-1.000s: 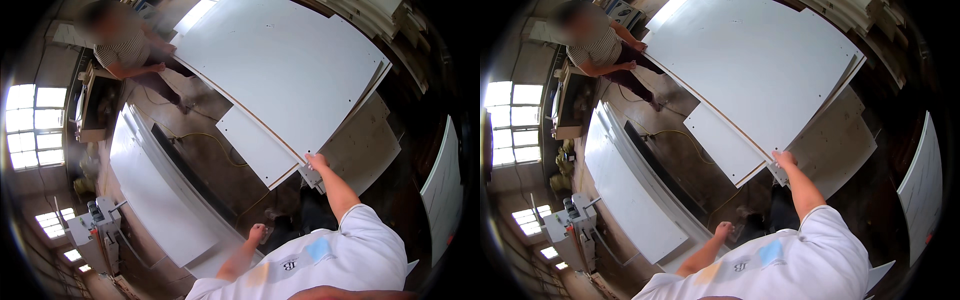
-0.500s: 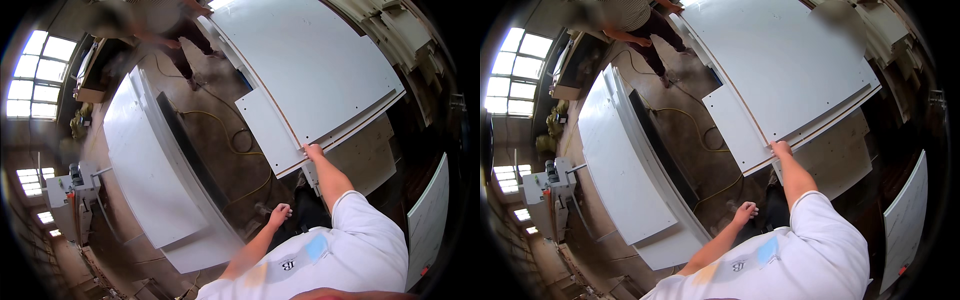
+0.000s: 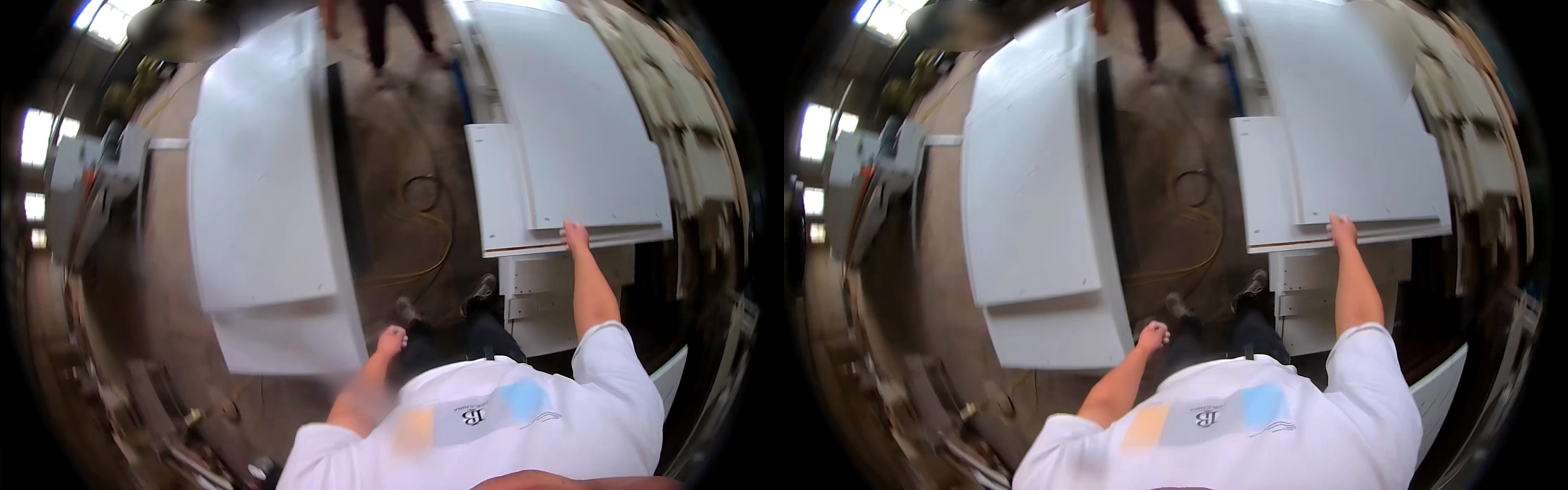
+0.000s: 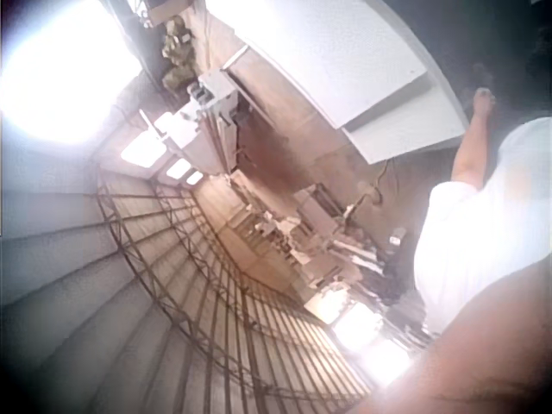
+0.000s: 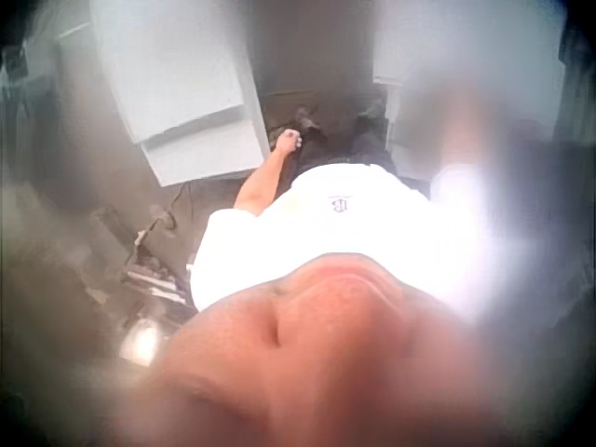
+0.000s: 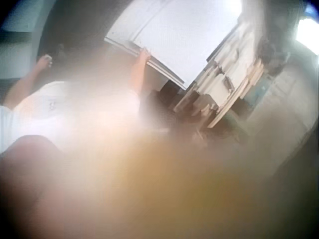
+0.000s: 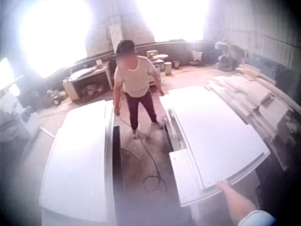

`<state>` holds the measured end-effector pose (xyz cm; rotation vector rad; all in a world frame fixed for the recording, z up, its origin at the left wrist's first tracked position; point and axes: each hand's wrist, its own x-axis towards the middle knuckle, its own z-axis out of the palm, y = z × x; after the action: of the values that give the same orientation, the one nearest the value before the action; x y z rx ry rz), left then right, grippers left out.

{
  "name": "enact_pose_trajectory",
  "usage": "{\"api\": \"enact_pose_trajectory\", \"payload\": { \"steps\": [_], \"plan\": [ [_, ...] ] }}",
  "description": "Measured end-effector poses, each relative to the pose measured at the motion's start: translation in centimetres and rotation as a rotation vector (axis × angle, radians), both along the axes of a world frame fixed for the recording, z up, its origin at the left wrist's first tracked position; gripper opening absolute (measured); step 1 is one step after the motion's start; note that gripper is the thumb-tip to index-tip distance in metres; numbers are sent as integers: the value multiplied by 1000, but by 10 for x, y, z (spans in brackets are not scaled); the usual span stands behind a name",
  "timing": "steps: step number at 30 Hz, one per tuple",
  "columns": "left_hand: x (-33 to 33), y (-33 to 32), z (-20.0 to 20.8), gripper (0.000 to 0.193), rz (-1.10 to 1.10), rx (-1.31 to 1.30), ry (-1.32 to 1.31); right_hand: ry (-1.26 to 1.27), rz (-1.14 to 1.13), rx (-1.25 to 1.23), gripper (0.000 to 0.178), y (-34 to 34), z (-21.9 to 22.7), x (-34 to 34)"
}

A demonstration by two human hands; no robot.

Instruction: The person repeatedly picks up large white rectangular panels from a pile and stacks them onto a growing stack. They handle the panels by hand, lifting and placing them one at a time in a repetitive sequence.

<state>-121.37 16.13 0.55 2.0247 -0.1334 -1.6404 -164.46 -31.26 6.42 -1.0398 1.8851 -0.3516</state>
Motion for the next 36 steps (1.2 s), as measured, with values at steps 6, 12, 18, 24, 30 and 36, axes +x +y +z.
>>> {"api": "enact_pose_trajectory", "payload": {
  "steps": [6,12,18,24,30,36],
  "plan": [
    [37,67,24,20,187,29,-28,-33,721,389,34,175,-55,178],
    [22,131,31,19,324,15,0,-353,913,686,31,289,-64,362],
    [7,198,34,17,591,44,59,-466,804,564,61,319,-99,536],
    [9,237,44,21,629,189,47,-425,524,509,55,337,-127,615],
    [59,214,30,21,645,136,54,-465,511,428,42,284,-109,552],
    [169,133,-6,22,807,-125,25,-334,509,327,44,193,-39,429]
  ]
}}
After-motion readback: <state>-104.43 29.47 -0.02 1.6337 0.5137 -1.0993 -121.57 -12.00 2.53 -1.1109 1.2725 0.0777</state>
